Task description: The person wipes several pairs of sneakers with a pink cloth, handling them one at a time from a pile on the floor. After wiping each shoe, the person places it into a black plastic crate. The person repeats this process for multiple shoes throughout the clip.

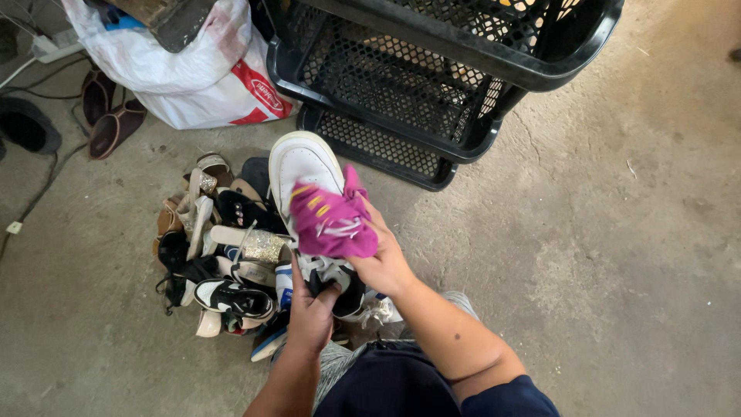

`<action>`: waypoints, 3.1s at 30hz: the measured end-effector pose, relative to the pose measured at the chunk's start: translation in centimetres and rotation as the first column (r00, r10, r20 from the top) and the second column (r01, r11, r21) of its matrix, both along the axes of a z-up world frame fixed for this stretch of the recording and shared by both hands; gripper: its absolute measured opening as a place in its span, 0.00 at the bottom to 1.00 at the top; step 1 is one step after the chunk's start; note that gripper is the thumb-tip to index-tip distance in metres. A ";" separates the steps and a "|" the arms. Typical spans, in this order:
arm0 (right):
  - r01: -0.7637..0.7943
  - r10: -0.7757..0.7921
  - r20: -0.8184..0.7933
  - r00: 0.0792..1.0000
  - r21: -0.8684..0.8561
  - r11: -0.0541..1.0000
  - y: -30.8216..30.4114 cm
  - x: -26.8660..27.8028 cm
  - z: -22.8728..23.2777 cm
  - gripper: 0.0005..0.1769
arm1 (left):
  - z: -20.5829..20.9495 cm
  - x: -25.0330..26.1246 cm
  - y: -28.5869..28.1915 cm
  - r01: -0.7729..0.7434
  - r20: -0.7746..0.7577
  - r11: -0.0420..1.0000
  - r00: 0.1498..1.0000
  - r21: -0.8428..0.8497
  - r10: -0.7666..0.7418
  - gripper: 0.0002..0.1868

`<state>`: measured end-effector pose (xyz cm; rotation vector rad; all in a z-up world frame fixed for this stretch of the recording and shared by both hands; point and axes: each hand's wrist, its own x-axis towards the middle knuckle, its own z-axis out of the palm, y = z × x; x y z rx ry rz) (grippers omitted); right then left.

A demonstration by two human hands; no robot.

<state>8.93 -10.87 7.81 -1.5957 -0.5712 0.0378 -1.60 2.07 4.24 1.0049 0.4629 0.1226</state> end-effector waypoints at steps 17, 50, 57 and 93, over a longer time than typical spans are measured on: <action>0.289 -0.218 -0.449 0.867 0.096 0.952 -3.3 -4.2 -3.6 0.22 | 0.0 1.3 0.4 -0.019 0.031 0.987 0.999 0.162 0.014 0.51; 0.103 0.282 0.707 0.648 -0.449 0.887 1.9 0.3 11.0 0.22 | 1.0 -4.1 0.7 0.081 0.025 0.815 0.993 0.573 -0.117 0.33; 0.233 0.431 0.511 0.744 -0.802 0.550 4.5 0.2 11.3 0.21 | 1.4 -4.6 0.8 0.001 0.075 0.561 0.991 0.828 -0.112 0.37; 0.140 -0.161 -0.144 0.976 -0.142 0.980 1.0 -4.8 -1.4 0.27 | 0.7 -0.8 1.3 -0.133 -0.101 0.948 0.989 -0.288 0.108 0.38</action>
